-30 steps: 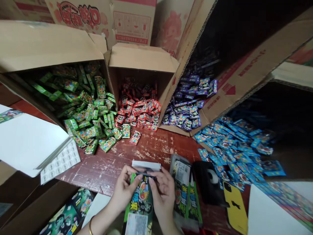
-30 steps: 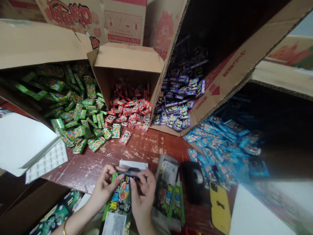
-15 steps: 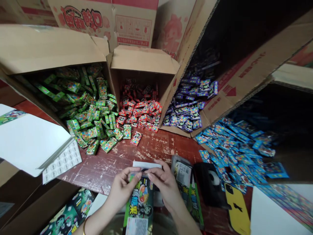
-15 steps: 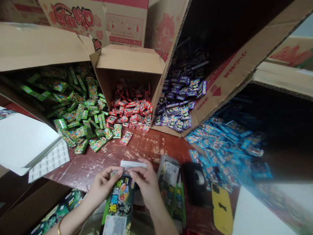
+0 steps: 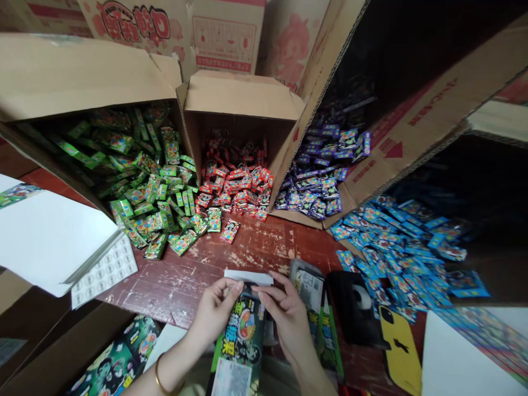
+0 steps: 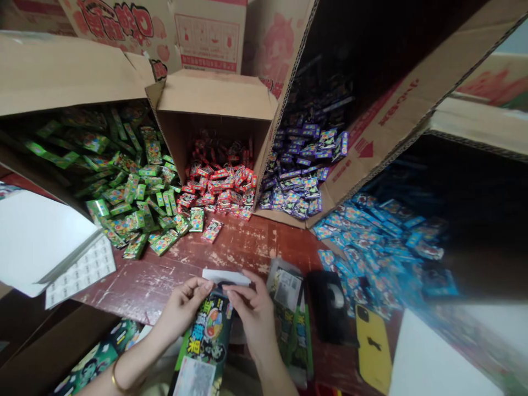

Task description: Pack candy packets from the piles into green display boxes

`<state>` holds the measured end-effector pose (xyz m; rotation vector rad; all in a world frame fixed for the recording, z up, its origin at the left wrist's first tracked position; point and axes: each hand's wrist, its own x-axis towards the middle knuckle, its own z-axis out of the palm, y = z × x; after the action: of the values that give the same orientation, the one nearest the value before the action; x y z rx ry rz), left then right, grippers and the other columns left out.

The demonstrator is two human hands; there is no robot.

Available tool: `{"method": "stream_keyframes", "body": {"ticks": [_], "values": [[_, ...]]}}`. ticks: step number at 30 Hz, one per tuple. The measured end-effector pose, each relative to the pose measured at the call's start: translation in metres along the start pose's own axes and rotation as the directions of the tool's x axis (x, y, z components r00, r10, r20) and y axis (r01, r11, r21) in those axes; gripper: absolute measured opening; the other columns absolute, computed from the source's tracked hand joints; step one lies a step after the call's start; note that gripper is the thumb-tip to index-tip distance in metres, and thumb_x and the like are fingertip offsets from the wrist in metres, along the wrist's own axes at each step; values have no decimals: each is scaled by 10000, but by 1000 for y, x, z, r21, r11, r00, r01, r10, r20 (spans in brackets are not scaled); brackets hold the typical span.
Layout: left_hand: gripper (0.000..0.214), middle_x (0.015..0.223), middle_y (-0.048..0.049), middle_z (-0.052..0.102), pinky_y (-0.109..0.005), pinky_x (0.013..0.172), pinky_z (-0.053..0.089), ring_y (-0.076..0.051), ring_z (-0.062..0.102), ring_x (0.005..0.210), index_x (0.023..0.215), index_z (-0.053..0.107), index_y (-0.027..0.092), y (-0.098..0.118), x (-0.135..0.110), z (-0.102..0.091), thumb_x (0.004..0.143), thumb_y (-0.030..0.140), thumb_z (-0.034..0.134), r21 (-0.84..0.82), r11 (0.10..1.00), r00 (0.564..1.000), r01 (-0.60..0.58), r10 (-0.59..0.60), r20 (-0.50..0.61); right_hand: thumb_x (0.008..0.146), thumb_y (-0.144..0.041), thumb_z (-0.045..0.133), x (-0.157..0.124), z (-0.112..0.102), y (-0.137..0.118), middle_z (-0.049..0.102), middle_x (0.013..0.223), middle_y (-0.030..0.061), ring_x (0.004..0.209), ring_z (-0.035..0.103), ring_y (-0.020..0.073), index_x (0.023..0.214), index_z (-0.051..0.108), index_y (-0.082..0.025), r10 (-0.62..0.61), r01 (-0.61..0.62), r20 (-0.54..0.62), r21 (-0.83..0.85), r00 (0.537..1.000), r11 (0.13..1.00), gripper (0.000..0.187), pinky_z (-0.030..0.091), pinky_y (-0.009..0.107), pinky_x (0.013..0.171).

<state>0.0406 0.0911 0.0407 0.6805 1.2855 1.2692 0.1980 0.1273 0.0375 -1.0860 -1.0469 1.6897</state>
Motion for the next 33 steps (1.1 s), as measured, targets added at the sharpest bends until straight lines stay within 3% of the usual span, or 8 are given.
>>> {"method": "stream_keyframes", "body": {"ticks": [7,11,18,23,25,28,30,33], "values": [[372,604,28,616,-206,540,401,-108,509,544,733,630,157,2,4,2,768,525,673,-2,1000,1000,-13,13,17,718,-361,833,3,-7,-3,739,927,98,931,672,294,1124,546,-201,15,-14,8,-51,1000,999,522,478,419,884],[375,721,-27,699,-243,669,463,-162,604,685,743,680,154,0,-6,1,816,518,622,38,998,998,-51,50,22,739,-359,817,4,-11,2,741,873,77,863,681,269,1208,461,-205,42,-41,25,-38,999,998,608,485,388,841],[295,790,-36,734,-277,704,503,-187,665,741,911,615,185,-8,-2,-2,836,469,621,2,999,999,-49,49,23,829,-327,724,-6,-6,12,707,871,37,881,653,228,1275,404,-234,-148,150,22,-140,989,979,556,480,348,844],[316,801,-57,739,-265,683,489,-175,652,720,739,610,172,-2,-6,4,874,455,572,29,998,997,-59,57,50,840,-272,707,-10,-7,15,672,870,18,839,626,198,1248,454,-253,-193,197,39,-139,980,971,480,485,291,771],[269,884,-54,737,-273,752,480,-182,649,811,770,612,181,-1,-11,6,883,422,574,41,996,994,-83,80,68,834,-284,714,-5,-11,13,660,863,19,821,613,202,1179,524,-250,-189,188,11,-151,982,970,395,474,294,753],[168,951,-33,719,-286,823,463,-189,637,902,863,582,204,-6,-15,7,830,345,667,39,994,990,-101,97,98,810,-334,731,8,-15,-1,632,883,24,844,586,205,912,640,-228,-238,228,-30,-194,971,954,174,447,294,773],[218,863,-1,698,-265,766,467,-167,632,831,881,547,212,-10,-14,5,783,302,721,31,995,991,-92,89,99,791,-360,737,17,-15,-16,616,833,16,801,569,193,762,647,-213,-218,224,51,-216,975,950,175,435,276,730],[280,704,51,632,-230,633,452,-126,584,653,885,516,215,-15,-12,4,747,289,747,15,997,993,-70,68,96,758,-347,737,29,-8,-35,608,719,1,692,555,174,694,645,-196,-73,136,238,-260,968,956,189,415,261,645]]}}
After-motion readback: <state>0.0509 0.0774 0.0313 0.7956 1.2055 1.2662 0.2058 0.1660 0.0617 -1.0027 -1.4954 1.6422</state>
